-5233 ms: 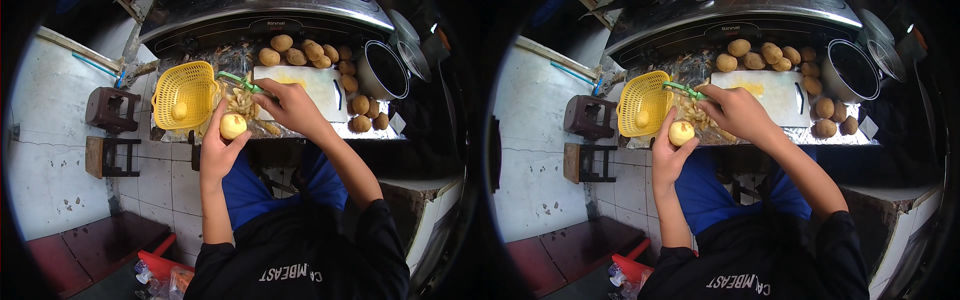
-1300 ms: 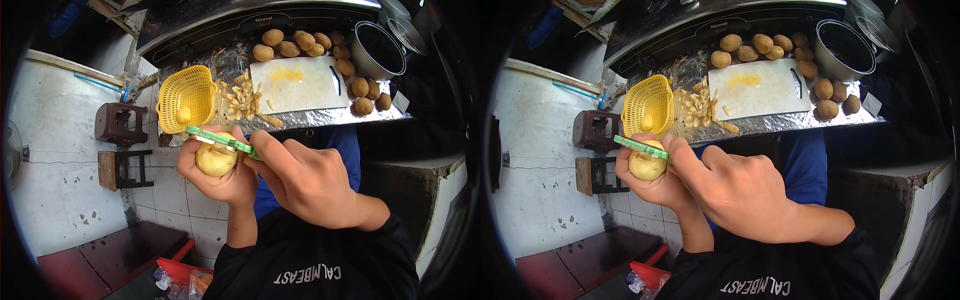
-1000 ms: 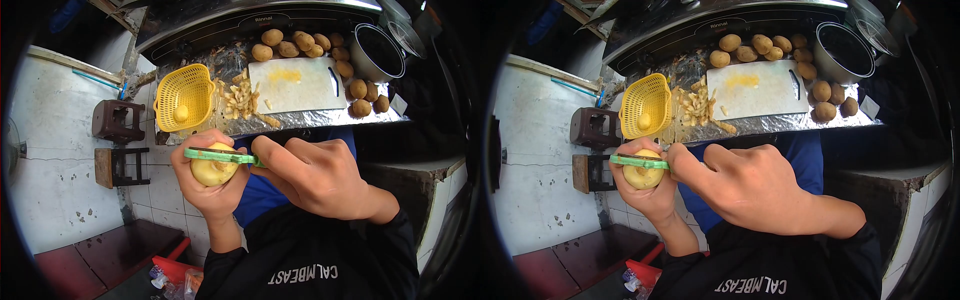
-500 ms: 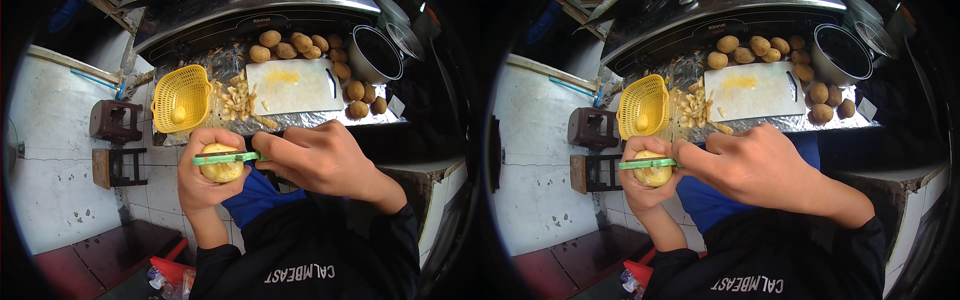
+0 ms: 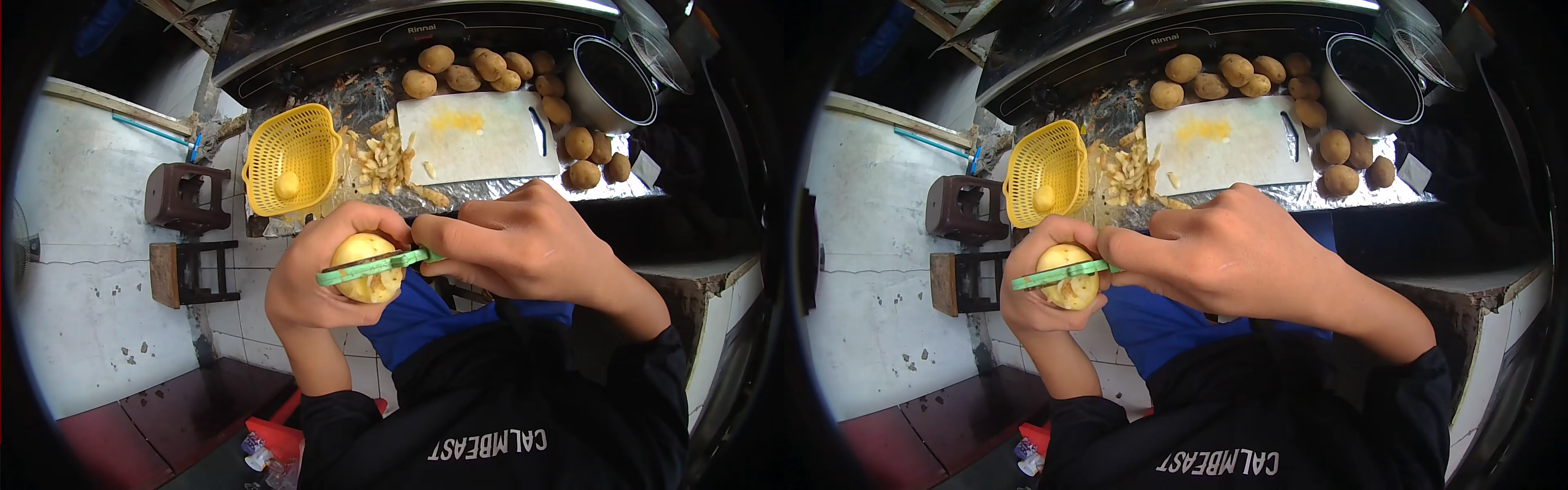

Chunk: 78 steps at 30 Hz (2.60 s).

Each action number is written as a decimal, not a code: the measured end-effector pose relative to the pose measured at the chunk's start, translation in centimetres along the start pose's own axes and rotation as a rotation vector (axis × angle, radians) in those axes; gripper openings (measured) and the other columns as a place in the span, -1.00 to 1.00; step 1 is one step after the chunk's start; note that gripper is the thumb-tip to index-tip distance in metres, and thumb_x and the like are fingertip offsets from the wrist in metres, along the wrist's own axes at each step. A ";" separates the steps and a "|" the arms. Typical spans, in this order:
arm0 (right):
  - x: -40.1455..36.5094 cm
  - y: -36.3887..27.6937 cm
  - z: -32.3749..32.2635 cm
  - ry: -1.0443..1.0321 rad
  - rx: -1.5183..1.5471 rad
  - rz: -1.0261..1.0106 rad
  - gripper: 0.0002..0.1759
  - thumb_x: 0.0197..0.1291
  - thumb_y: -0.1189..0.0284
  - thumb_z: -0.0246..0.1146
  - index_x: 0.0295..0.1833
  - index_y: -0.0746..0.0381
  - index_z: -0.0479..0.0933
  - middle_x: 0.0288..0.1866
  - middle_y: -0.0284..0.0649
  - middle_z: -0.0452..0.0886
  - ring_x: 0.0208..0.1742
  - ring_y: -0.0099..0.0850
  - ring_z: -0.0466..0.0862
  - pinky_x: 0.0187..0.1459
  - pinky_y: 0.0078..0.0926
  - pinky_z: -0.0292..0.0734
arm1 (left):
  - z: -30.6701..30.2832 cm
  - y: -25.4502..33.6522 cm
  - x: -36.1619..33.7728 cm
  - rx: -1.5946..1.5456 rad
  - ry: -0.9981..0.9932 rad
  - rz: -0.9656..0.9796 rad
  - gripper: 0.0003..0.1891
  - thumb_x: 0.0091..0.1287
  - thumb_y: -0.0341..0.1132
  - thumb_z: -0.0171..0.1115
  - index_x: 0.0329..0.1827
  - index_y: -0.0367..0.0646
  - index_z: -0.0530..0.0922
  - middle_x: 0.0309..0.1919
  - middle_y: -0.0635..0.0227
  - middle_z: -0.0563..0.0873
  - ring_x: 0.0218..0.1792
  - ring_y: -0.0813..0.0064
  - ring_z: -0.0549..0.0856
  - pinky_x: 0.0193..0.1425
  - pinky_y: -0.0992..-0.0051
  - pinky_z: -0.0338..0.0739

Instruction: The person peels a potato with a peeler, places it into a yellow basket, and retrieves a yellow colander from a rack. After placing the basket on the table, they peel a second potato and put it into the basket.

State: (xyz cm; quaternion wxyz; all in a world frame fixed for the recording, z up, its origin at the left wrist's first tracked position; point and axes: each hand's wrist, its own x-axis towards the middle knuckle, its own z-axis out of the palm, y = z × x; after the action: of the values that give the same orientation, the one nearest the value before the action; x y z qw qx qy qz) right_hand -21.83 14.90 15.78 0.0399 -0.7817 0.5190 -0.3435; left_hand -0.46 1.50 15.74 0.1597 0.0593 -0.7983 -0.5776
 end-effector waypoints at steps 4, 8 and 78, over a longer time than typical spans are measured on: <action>-0.1 0.3 0.3 0.047 0.026 0.010 -0.71 0.29 0.15 0.32 0.02 0.03 0.55 -0.63 -0.38 0.48 -0.74 -0.38 0.51 -0.71 -0.40 0.31 | -0.1 0.3 0.6 0.027 -0.012 0.001 -0.29 -0.10 -0.61 0.42 0.25 -0.35 0.44 -0.21 0.31 0.71 -0.16 0.56 0.66 0.03 0.57 0.53; -0.2 0.3 0.2 0.017 0.041 0.017 -0.71 0.30 0.16 0.31 0.02 0.04 0.54 -0.62 -0.38 0.49 -0.74 -0.37 0.51 -0.71 -0.40 0.31 | -0.4 1.2 1.4 0.059 -0.106 -0.006 -0.09 -0.13 -0.63 0.35 0.45 -0.38 0.25 -0.27 0.32 0.69 -0.25 0.60 0.62 -0.05 0.61 0.48; 5.3 11.2 11.5 0.164 0.011 0.425 -0.73 0.30 0.32 0.27 0.02 0.22 0.62 -0.46 0.01 0.65 -0.36 0.03 0.68 -0.29 -0.06 0.59 | 3.0 -9.1 3.8 0.377 0.941 -0.356 -0.14 0.13 -0.55 0.39 0.53 -0.30 0.18 -0.02 0.11 0.68 -0.08 0.42 0.67 0.10 0.42 0.58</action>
State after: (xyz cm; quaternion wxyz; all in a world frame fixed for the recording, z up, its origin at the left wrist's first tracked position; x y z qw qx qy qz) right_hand -22.76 1.94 4.98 0.0733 -0.6239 0.6717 -0.3928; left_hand -5.88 0.18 6.99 0.3866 0.4738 -0.7080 -0.3532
